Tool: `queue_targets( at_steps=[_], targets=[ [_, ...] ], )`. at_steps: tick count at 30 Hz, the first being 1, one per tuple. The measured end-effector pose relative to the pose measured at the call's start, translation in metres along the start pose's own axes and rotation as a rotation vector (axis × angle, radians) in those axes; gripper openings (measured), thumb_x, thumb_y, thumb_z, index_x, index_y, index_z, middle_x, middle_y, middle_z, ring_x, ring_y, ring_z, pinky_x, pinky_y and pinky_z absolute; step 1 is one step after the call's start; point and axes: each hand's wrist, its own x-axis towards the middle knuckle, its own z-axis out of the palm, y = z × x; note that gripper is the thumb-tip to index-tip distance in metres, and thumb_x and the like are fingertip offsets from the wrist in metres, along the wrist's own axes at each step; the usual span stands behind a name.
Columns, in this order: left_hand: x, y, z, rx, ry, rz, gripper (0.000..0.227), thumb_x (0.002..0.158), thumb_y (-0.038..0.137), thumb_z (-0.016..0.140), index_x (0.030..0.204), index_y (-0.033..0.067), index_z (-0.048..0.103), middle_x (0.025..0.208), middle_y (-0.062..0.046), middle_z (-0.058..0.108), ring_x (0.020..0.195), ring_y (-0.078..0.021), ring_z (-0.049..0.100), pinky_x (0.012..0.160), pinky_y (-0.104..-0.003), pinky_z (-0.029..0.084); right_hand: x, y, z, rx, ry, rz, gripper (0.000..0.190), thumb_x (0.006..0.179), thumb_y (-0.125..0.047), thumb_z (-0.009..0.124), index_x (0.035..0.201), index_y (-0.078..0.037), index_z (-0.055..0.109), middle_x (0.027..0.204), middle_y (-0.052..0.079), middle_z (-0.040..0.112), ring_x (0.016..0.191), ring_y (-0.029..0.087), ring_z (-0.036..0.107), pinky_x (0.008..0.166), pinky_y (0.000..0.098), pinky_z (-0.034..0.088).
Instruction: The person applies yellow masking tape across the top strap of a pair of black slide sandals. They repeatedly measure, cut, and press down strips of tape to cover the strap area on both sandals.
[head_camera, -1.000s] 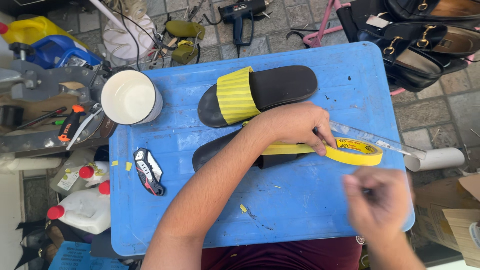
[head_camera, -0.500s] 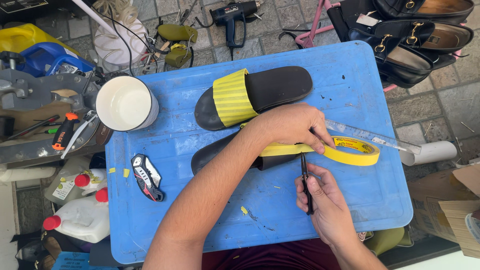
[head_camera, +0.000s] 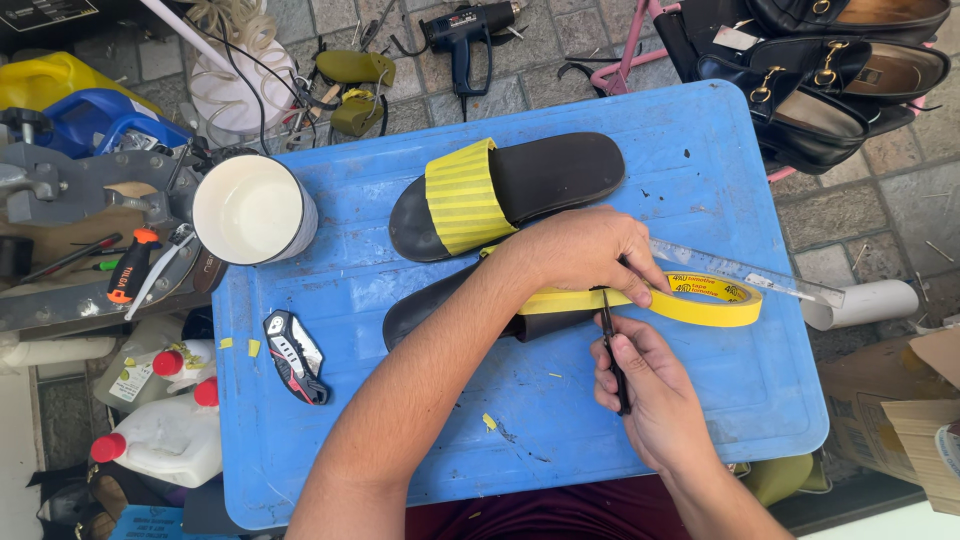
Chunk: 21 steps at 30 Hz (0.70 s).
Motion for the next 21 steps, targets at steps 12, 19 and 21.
queue_targets(
  at_steps=[12, 19, 21],
  targets=[
    [-0.0002, 0.0034, -0.0024, 0.03, -0.006, -0.042, 0.033, 0.079, 0.034, 0.081, 0.109, 0.0193, 0.08, 0.089, -0.006, 0.077, 0.081, -0.0234, 0.072, 0.072, -0.038, 0.054, 0.0064, 0.007, 0.0042, 0.086, 0.025, -0.05, 0.027, 0.105, -0.016, 0.049, 0.128, -0.002, 0.053, 0.089, 0.007, 0.053, 0.069, 0.011, 0.045, 0.054, 0.0242, 0.037],
    [0.0005, -0.0007, -0.0007, 0.027, -0.003, -0.038, 0.033, 0.08, 0.034, 0.08, 0.11, 0.0193, 0.08, 0.09, -0.006, 0.077, 0.082, -0.0229, 0.072, 0.074, -0.038, 0.054, 0.0068, 0.0095, 0.0021, 0.09, 0.039, -0.058, 0.025, 0.106, -0.015, 0.05, 0.126, -0.001, 0.053, 0.085, 0.007, 0.054, 0.067, 0.011, 0.044, 0.052, 0.0237, 0.035],
    [0.0007, -0.0029, 0.0001, 0.027, 0.007, -0.026, 0.033, 0.08, 0.033, 0.081, 0.11, 0.0189, 0.08, 0.089, -0.006, 0.076, 0.084, -0.0231, 0.071, 0.075, -0.037, 0.054, 0.006, 0.0099, 0.002, 0.087, 0.025, -0.072, 0.024, 0.106, -0.015, 0.051, 0.126, -0.001, 0.053, 0.084, 0.007, 0.054, 0.067, 0.011, 0.044, 0.052, 0.0239, 0.035]
  ],
)
